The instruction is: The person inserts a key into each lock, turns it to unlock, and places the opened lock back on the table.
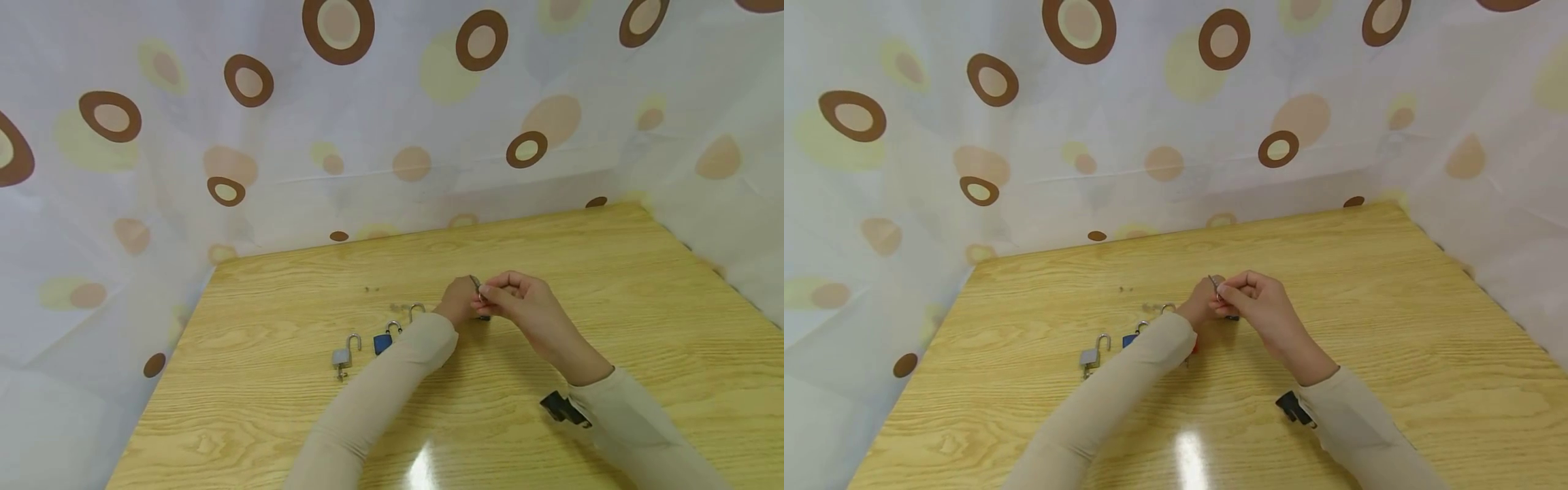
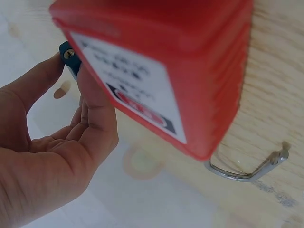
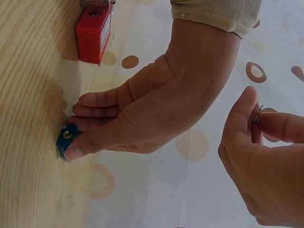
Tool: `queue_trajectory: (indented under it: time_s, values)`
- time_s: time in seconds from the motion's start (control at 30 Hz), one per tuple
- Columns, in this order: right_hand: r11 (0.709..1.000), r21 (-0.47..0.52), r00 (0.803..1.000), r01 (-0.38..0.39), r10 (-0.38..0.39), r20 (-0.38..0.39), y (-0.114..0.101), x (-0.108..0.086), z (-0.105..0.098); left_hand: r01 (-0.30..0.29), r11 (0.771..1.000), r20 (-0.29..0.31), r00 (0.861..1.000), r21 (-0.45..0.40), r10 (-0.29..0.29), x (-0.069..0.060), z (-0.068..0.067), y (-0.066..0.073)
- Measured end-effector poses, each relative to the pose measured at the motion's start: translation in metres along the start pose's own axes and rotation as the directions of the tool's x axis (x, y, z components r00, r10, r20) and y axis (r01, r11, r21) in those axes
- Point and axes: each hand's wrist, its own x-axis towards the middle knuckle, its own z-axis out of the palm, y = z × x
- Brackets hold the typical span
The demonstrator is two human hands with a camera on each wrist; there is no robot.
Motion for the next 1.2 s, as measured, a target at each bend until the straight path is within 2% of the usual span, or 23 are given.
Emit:
queue_trajectory:
  time_s: [0.1,0.17,0.2,0.23,0.3,0.33,0.4,0.43,0.47,0.53,0.57,0.6,0.63,0.7,0.73,0.8,0.83,0.93,1.03,1.07,1.2]
  values:
    - [1.000,-0.014,1.000,-0.001,0.001,0.003,0.001,0.000,0.000,-0.086,0.996,-0.116,0.989,0.012,0.087,0.022,0.029,-0.014]
    - [1.000,-0.019,1.000,-0.006,0.007,0.006,0.001,0.000,0.000,-0.131,0.991,-0.148,0.981,-0.003,0.129,0.021,0.029,-0.016]
    - [1.000,-0.016,1.000,-0.009,0.009,0.007,0.001,0.000,0.000,-0.173,0.985,-0.186,0.968,-0.010,0.169,0.018,0.028,-0.017]
    - [1.000,-0.013,1.000,-0.012,0.012,0.008,0.001,0.000,0.000,-0.187,0.982,-0.188,0.965,-0.012,0.181,0.012,0.021,-0.014]
    - [1.000,-0.005,1.000,-0.020,0.020,0.009,0.000,0.000,0.000,-0.159,0.986,-0.118,0.981,-0.056,0.151,-0.009,-0.002,-0.003]
    - [1.000,0.000,1.000,-0.022,0.022,0.010,0.000,0.000,0.001,-0.128,0.989,-0.091,0.988,-0.068,0.122,-0.027,-0.020,0.008]
    - [1.000,0.007,1.000,-0.023,0.023,0.012,0.000,0.000,0.001,-0.052,0.985,0.010,0.998,-0.163,0.054,-0.049,-0.047,0.022]
    - [1.000,0.004,1.000,-0.023,0.023,0.013,0.000,0.000,0.001,0.014,0.975,0.069,0.998,-0.221,0.001,-0.060,-0.059,0.029]
    - [1.000,0.000,1.000,-0.021,0.021,0.015,0.001,0.000,0.001,0.048,0.955,0.094,0.995,-0.294,-0.021,-0.070,-0.069,0.034]
    - [1.000,-0.010,1.000,-0.019,0.019,0.018,0.001,0.000,0.001,0.090,0.892,0.104,0.993,-0.442,-0.048,-0.085,-0.082,0.038]
    - [1.000,-0.017,1.000,-0.019,0.020,0.019,0.002,0.000,0.001,0.114,0.848,0.126,0.990,-0.518,-0.057,-0.085,-0.083,0.036]
    - [1.000,-0.022,1.000,-0.021,0.021,0.019,0.002,0.000,0.001,0.111,0.824,0.113,0.992,-0.555,-0.058,-0.093,-0.089,0.038]
    - [0.999,-0.027,1.000,-0.022,0.023,0.020,0.002,0.000,0.001,0.106,0.819,0.104,0.993,-0.563,-0.057,-0.099,-0.094,0.040]
    - [0.999,-0.022,0.999,-0.026,0.027,0.020,0.002,0.000,0.001,0.085,0.830,0.077,0.996,-0.550,-0.051,-0.105,-0.101,0.042]
    - [0.999,-0.019,0.999,-0.029,0.029,0.020,0.002,0.000,0.002,0.096,0.849,0.080,0.995,-0.519,-0.064,-0.109,-0.107,0.045]
    - [0.999,-0.018,0.999,-0.029,0.030,0.021,0.002,0.000,0.003,0.072,0.891,0.041,0.997,-0.448,-0.060,-0.110,-0.109,0.046]
    - [0.999,-0.017,0.999,-0.028,0.028,0.023,0.001,0.000,0.003,0.057,0.915,0.003,0.998,-0.400,-0.061,-0.090,-0.091,0.038]
    - [1.000,-0.021,0.999,-0.022,0.023,0.028,0.001,0.000,0.004,0.053,0.941,-0.011,0.998,-0.334,-0.060,-0.090,-0.095,0.039]
    - [1.000,-0.023,0.999,-0.010,0.011,0.033,0.002,0.000,0.004,0.050,0.935,-0.012,0.998,-0.350,-0.058,-0.091,-0.099,0.038]
    - [1.000,-0.023,0.999,-0.005,0.006,0.034,0.002,0.000,0.005,0.066,0.916,0.005,0.998,-0.396,-0.069,-0.112,-0.119,0.046]
    - [1.000,-0.016,0.999,0.018,-0.018,0.033,0.002,-0.001,0.005,0.053,0.874,-0.053,0.995,-0.484,-0.090,-0.116,-0.120,0.041]
